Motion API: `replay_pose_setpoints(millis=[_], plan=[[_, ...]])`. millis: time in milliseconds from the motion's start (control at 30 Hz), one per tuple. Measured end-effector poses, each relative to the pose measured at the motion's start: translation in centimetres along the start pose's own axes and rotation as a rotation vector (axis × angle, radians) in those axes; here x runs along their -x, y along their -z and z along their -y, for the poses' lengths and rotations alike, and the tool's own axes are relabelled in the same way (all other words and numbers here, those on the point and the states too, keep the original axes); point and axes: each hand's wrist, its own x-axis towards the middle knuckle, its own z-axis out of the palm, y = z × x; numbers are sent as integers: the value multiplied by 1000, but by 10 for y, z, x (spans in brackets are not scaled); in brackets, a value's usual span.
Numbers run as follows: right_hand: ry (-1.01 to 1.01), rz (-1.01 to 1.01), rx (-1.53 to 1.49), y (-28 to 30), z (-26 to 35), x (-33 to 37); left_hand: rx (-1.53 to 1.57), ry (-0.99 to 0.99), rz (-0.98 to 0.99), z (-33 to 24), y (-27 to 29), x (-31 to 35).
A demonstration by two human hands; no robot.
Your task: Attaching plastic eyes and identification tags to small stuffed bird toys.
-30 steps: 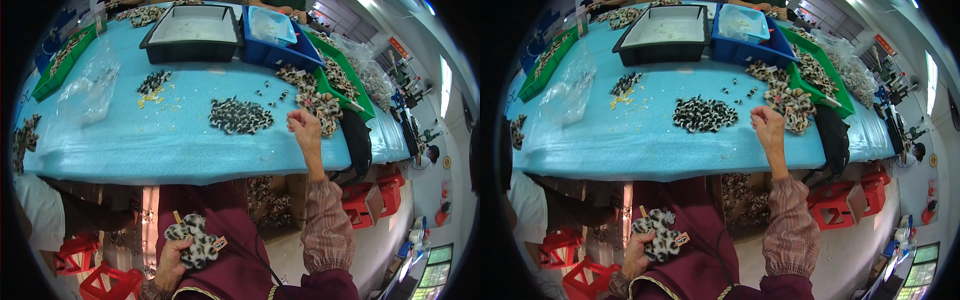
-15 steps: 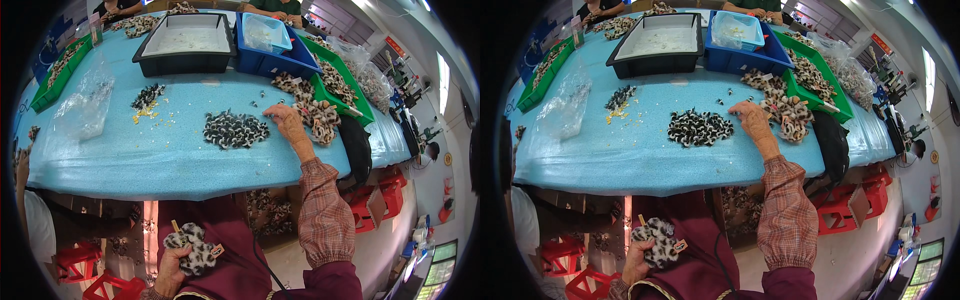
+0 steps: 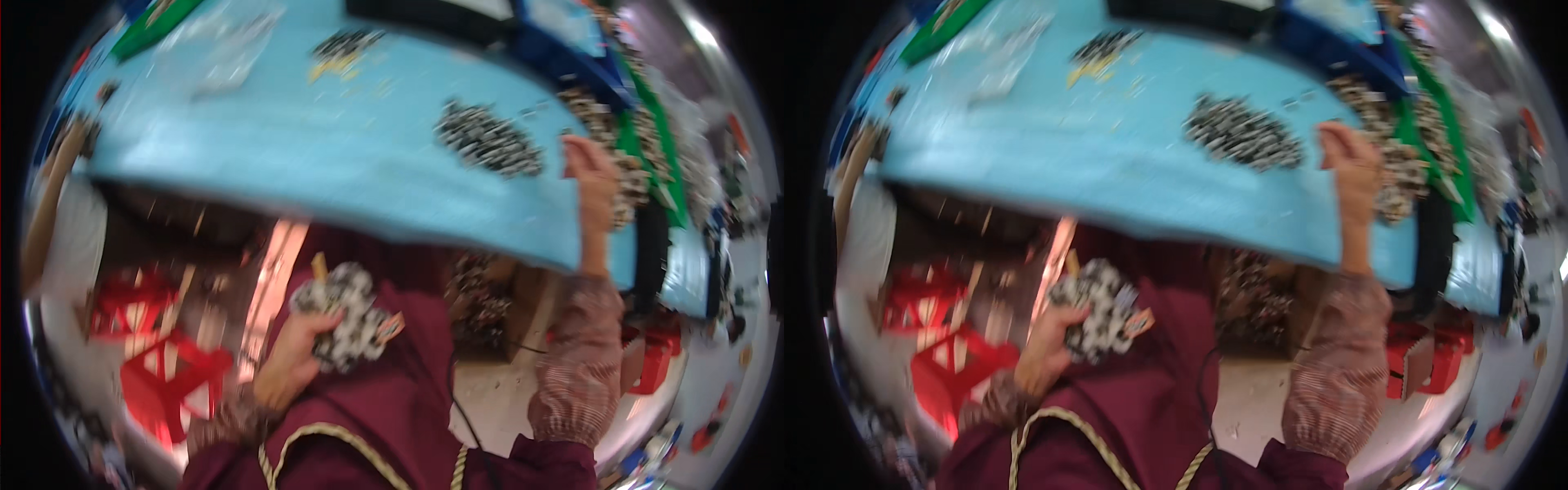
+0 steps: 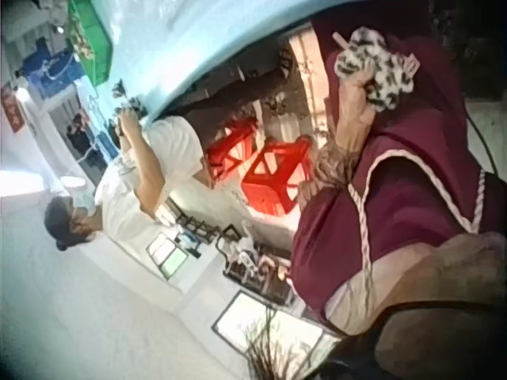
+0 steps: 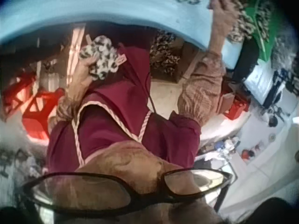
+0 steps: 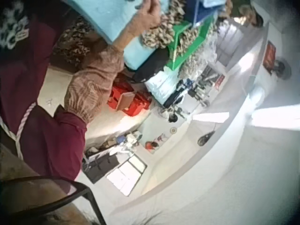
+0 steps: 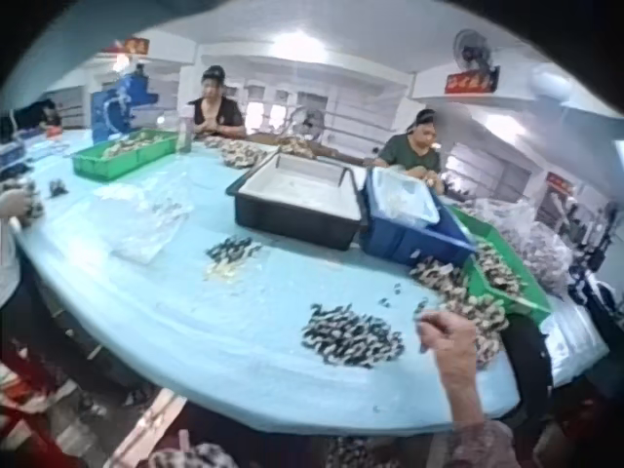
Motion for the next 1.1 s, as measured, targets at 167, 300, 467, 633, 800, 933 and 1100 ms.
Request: replay_pose_setpoints(millis=[167,300,467,633,800,933,1100], plan=[[-128,158,-600,-20,72,82,46,-61,19,-3,-7,1],[-391,379,-777,-50,102,145,39,-60,-19,0,-5,5],[-580,500,-879,-82,112,182,-44,-134,-33,6,-4,5],[-615,594,-844,-99,115,194,-136,-198,-33,10,-6,5],[-388,651,-606,-109,107,191,-170,-240,-52,11,-8,6],[-464,644,-653,-109,108,189,-188,-238,-42,13,-8,6],[-436,655,-651,-108,104,191,-189,-242,-14,13,-10,7]])
